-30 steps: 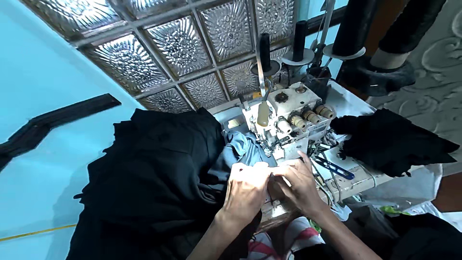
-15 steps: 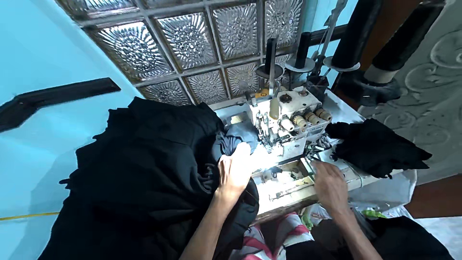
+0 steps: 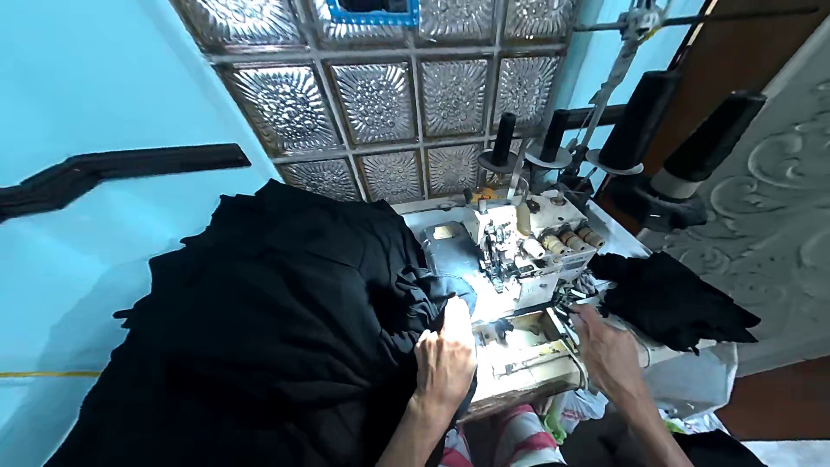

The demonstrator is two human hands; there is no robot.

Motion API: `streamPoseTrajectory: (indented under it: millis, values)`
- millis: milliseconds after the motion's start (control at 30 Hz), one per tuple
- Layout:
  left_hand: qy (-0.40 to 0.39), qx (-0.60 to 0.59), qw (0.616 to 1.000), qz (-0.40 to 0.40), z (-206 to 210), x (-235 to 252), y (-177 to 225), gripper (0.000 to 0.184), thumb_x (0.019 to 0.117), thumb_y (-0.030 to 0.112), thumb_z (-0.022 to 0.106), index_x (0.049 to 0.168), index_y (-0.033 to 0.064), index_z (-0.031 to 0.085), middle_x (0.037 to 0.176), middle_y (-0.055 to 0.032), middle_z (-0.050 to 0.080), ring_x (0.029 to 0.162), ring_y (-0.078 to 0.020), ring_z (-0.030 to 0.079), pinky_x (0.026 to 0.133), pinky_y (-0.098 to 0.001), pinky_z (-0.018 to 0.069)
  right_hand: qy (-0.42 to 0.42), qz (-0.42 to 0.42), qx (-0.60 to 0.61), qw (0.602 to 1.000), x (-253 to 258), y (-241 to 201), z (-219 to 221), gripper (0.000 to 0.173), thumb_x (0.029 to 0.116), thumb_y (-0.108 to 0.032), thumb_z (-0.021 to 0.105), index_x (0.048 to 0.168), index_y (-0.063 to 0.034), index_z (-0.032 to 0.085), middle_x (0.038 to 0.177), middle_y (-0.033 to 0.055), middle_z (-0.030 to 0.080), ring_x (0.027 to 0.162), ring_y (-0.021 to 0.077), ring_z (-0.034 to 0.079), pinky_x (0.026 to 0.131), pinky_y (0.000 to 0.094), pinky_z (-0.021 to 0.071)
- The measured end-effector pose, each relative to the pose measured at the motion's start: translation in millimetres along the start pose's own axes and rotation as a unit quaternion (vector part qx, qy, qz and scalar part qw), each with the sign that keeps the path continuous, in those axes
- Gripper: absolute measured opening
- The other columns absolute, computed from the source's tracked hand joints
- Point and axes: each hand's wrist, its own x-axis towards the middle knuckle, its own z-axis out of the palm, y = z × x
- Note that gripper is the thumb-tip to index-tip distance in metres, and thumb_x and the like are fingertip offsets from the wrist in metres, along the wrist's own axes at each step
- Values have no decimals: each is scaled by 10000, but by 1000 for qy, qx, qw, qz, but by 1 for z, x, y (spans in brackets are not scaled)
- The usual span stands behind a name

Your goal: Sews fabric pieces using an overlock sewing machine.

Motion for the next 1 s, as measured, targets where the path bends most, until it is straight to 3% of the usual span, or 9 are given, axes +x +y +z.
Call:
streamPoseTrajectory:
  millis: [67,167,300,500,600,667,767,900,1000]
  values:
    - [13,-7,1000,-7,2,-2,1,283,900,76,608,1127,-22,746,935,-149,760,562,-273,682,503,-402,531,-22,-39,19,999,3,-32,-10,362,1013,-274,595,1219,16,661,726,217,676,627,443,673,567,612,516]
    - [9,-26,1000,-14,2,-3,0,250,887,74,629,1087,-9,753,888,-145,751,577,-277,688,517,-409,539,-56,-99,-1,993,19,-71,-14,373,968,-247,671,1224,23,641,838,201,701,694,400,695,614,563,534]
    - [8,-47,998,-38,1,-2,1,235,874,63,637,1075,0,741,873,-128,741,589,-273,690,529,-417,549,-20,-193,-33,980,41,-90,5,252,899,-176,701,1069,9,717,859,193,695,718,387,703,571,548,528]
    - [40,-73,996,-36,7,-3,-1,216,895,92,634,1059,14,750,932,-115,756,593,-251,694,511,-396,541,5,-206,-18,978,43,-100,21,272,985,-159,590,1134,-10,763,914,204,746,830,408,735,682,590,548]
    - [24,-191,981,2,1,-10,-15,223,897,49,635,1065,43,781,1132,-115,763,804,-257,762,615,-423,586,32,-211,-9,977,26,-90,16,224,951,-185,659,1019,17,731,846,186,718,692,364,715,570,540,546]
    - [1,-302,953,26,-16,-16,-22,199,933,74,630,1055,66,788,1099,-93,768,947,-240,758,786,-434,602,58,-172,27,983,8,-74,13,272,932,-177,685,1086,47,707,911,203,721,690,354,702,595,540,558]
    - [-13,-398,915,67,-49,-31,-20,203,965,150,623,1046,86,799,849,-40,750,804,-194,692,929,-406,515,66,-98,7,993,-13,-28,17,330,983,-87,571,1263,72,640,1073,297,681,824,475,695,669,634,544]
    - [-69,-451,883,110,-72,-50,-12,275,959,64,553,1101,108,785,837,-11,735,813,-180,630,1024,-422,398,51,-58,-57,995,-20,48,42,380,932,81,565,1256,-40,723,1133,358,654,961,635,616,770,773,452]
    - [-92,-441,886,107,-65,-61,-7,360,888,5,537,1128,134,772,886,-13,733,929,-225,650,1067,-506,372,26,-69,1,997,-22,53,39,301,980,-85,595,1242,-24,732,1319,353,599,1174,660,532,937,803,377]
